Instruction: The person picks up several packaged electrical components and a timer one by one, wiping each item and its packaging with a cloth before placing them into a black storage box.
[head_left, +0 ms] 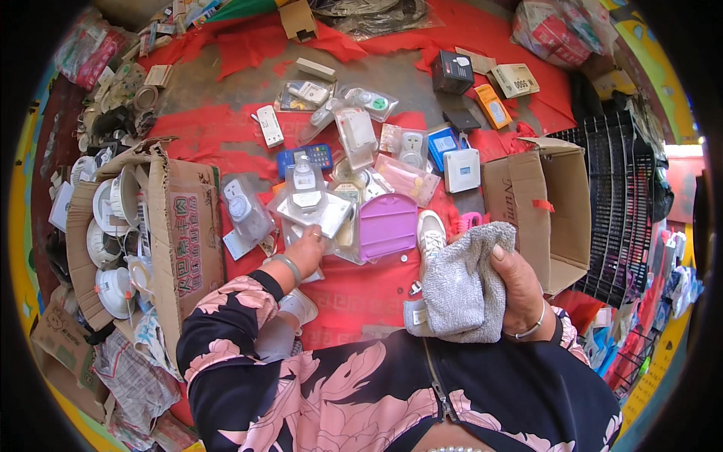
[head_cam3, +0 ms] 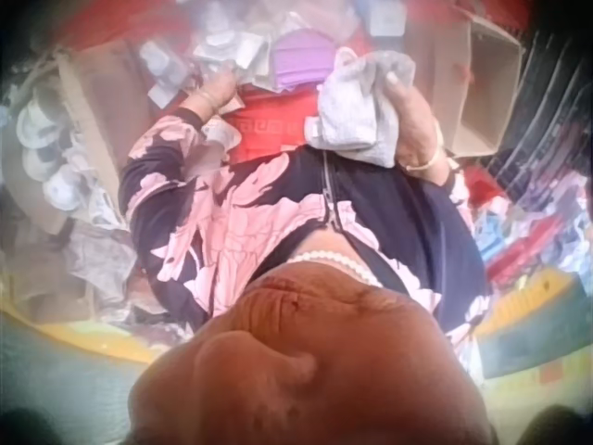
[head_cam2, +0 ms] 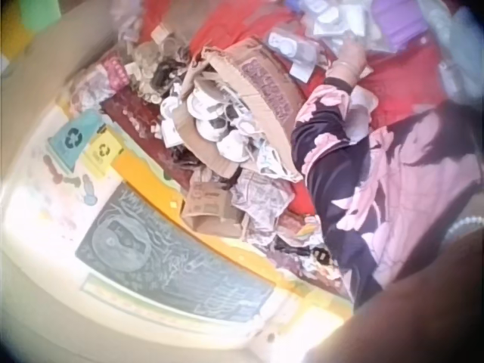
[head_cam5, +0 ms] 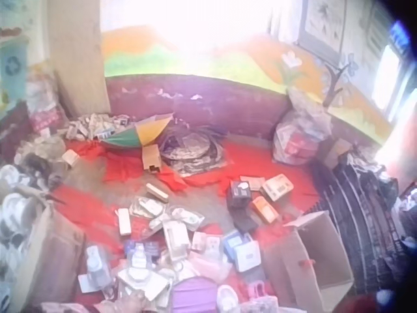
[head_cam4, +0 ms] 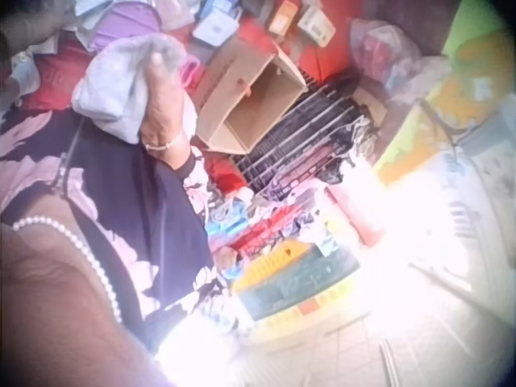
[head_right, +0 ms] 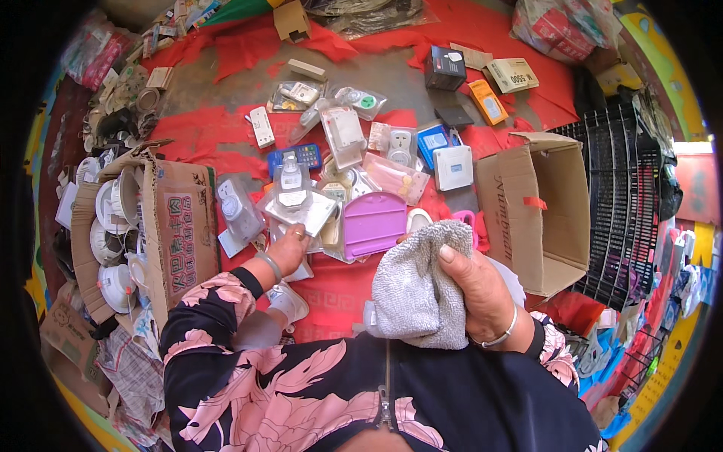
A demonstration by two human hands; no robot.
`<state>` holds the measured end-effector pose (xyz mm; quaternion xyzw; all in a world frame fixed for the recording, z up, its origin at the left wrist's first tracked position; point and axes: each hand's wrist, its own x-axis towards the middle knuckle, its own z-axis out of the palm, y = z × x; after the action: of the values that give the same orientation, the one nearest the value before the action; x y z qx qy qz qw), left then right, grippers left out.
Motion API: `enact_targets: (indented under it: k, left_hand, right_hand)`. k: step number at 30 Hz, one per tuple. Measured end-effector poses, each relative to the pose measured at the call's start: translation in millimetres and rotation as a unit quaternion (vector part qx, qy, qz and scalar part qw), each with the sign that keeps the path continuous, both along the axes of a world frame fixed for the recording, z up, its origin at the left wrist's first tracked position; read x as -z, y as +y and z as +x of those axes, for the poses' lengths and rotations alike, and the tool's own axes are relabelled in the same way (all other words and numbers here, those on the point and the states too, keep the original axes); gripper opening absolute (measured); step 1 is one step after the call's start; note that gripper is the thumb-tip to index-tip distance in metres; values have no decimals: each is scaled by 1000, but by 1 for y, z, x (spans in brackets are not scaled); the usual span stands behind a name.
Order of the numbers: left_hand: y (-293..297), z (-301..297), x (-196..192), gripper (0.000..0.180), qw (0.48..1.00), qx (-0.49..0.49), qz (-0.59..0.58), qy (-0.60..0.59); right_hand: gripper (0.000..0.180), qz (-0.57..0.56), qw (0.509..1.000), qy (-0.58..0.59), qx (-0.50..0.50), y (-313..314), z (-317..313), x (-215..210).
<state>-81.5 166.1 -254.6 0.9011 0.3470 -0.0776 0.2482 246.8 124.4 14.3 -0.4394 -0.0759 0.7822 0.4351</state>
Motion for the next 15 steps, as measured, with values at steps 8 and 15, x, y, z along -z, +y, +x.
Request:
enact_targets:
  k: [8,15]
  left_hand:
    - [4,-24,-33,19,990,-73,93,-77]
    - [94,-29,72,36,740,-637,-126,-176]
  right_hand:
    - [48,9,998,25,-51,-10,4,-5]
    - [44,-9,997,23,-70,-17,3,-1]
